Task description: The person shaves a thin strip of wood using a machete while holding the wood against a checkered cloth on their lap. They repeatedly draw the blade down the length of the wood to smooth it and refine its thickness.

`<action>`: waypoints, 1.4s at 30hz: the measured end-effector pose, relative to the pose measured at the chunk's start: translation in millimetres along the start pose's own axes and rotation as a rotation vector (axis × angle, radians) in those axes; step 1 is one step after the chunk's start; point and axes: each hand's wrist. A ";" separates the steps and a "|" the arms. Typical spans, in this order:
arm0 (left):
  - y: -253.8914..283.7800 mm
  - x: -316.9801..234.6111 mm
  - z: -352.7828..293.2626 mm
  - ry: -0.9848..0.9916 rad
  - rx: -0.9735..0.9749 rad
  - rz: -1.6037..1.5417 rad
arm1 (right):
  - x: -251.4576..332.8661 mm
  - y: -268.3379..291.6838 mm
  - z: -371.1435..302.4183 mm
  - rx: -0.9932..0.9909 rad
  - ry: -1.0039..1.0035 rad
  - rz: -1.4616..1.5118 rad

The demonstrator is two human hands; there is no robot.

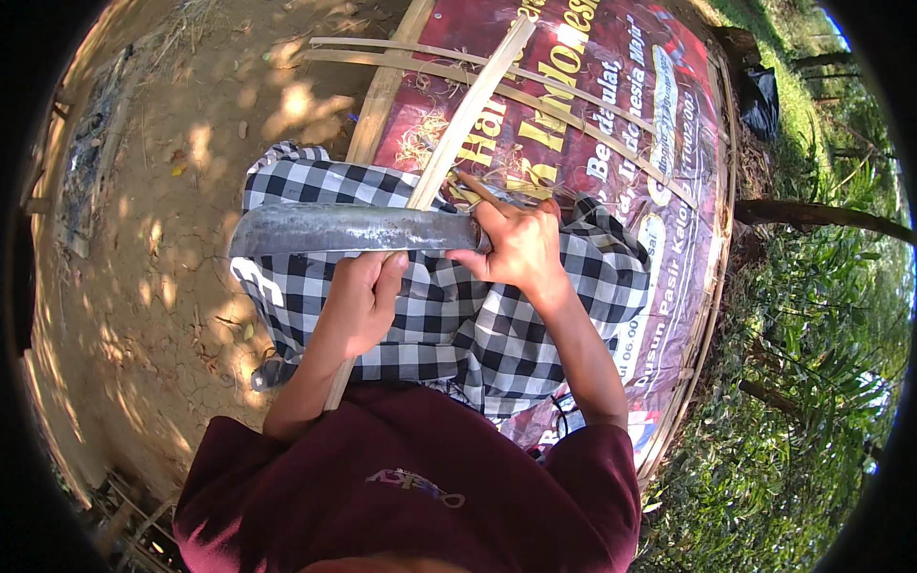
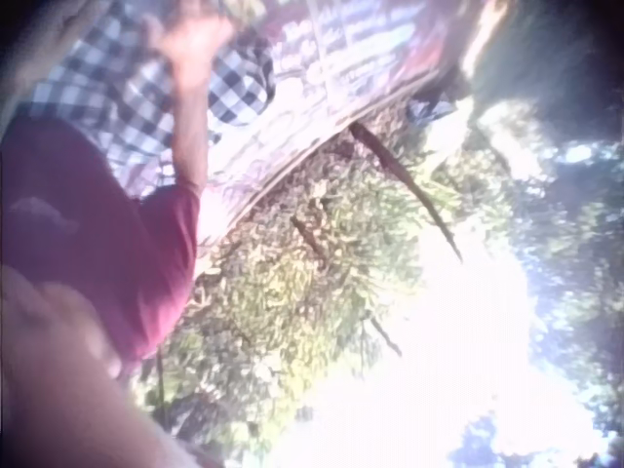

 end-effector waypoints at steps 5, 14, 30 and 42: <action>22.8 3.1 -24.7 0.175 0.054 -0.039 | -69.9 9.0 28.4 -0.083 -0.812 -0.111; 33.7 15.4 -19.4 0.307 0.063 -0.334 | -126.8 36.6 -14.8 -0.315 -0.837 0.315; 14.1 -11.0 -10.2 0.096 0.076 -0.085 | 31.2 24.8 -3.0 0.148 -0.106 0.013; 39.6 -36.0 -60.1 0.156 0.122 -0.153 | -183.7 62.3 19.5 -0.298 -1.151 -0.266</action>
Point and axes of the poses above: each hand's wrist, its own z-axis towards the middle knuckle, its own y-axis out of the back of the hand, x = y × z, and after that the axes turned 14 degrees about -y, right-handed
